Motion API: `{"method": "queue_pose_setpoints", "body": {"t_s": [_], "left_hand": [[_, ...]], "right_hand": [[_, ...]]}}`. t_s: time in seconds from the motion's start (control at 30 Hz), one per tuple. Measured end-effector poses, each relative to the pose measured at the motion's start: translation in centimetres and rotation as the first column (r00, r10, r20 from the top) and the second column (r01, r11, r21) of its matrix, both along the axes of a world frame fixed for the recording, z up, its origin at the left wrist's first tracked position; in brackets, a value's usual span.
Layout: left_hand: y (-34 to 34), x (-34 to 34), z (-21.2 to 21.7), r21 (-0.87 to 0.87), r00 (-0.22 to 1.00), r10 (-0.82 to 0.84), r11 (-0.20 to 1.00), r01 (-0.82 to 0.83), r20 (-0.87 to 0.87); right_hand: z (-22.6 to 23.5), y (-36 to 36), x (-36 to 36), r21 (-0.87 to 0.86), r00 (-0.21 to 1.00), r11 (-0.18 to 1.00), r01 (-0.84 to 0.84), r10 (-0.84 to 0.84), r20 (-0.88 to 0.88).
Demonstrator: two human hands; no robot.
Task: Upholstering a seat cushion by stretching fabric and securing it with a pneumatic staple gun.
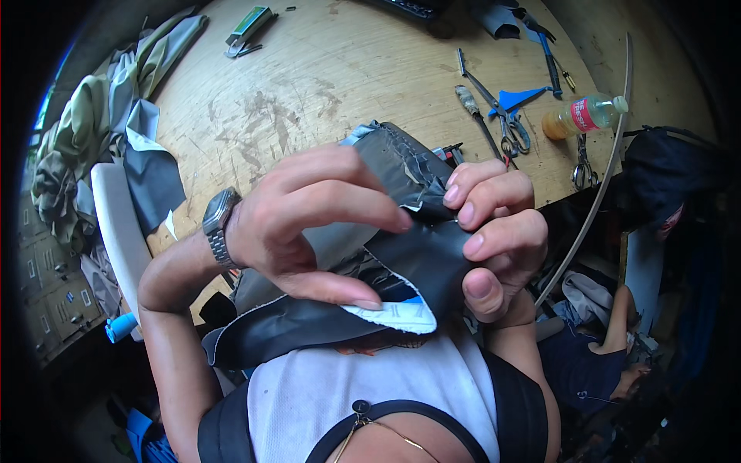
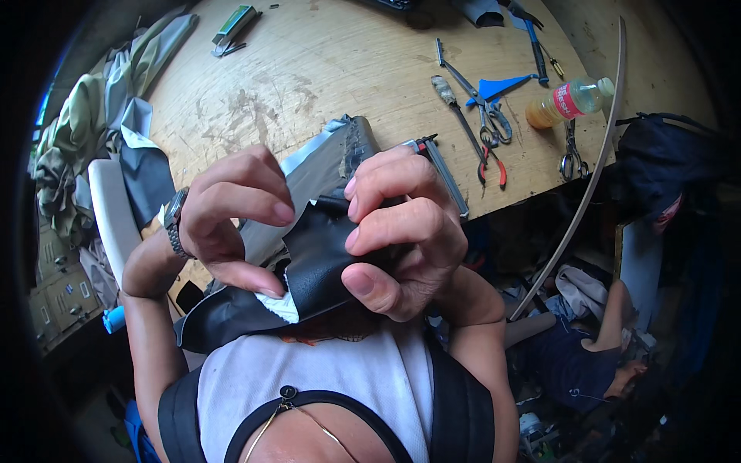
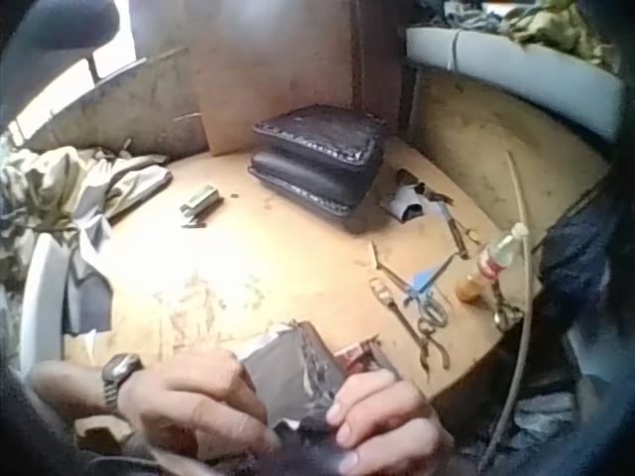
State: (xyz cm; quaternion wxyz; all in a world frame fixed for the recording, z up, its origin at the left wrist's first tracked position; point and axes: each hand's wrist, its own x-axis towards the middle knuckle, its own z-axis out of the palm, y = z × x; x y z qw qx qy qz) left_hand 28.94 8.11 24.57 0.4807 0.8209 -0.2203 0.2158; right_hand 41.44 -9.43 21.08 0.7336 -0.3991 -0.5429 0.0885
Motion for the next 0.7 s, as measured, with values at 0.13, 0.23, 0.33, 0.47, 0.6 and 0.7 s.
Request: {"method": "queue_pose_setpoints", "body": {"t_s": [0.13, 0.23, 0.33, 0.47, 0.6, 0.7], "left_hand": [[-0.3, 1.4, 1.6, 0.123, 0.998, -0.060, 0.990, 0.063, -0.026], [-0.1, 1.3, 1.7, 0.348, 0.969, 0.204, 0.906, -0.240, 0.137], [-2.3, 0.4, 0.7, 0.047, 0.908, 0.419, 0.906, -0.420, 0.022], [-0.7, -1.0, 4.1, -0.110, 0.651, 0.211, 0.902, -0.416, -0.729], [-1.3, -0.2, 6.7, -0.374, 0.480, -0.152, 0.831, -0.411, -0.864], [-2.2, 0.5, 7.0, -0.528, 0.593, -0.193, 0.711, -0.465, -0.782]], "right_hand": [[-0.1, -0.4, 0.0, -0.034, 1.000, 0.999, 0.002, -0.002, 0.000], [0.1, -0.3, -0.4, -0.034, 0.999, 0.999, 0.032, -0.033, -0.034], [-0.1, 0.1, -0.6, 0.028, 0.993, 0.994, 0.108, -0.109, 0.045], [0.1, 0.4, -1.1, -0.009, 0.992, 0.992, 0.127, -0.127, -0.001], [0.5, 0.7, -0.6, -0.030, 0.994, 0.994, 0.106, -0.105, 0.029], [0.4, 1.1, -0.3, 0.003, 0.992, 0.997, 0.083, -0.083, 0.092]]}}
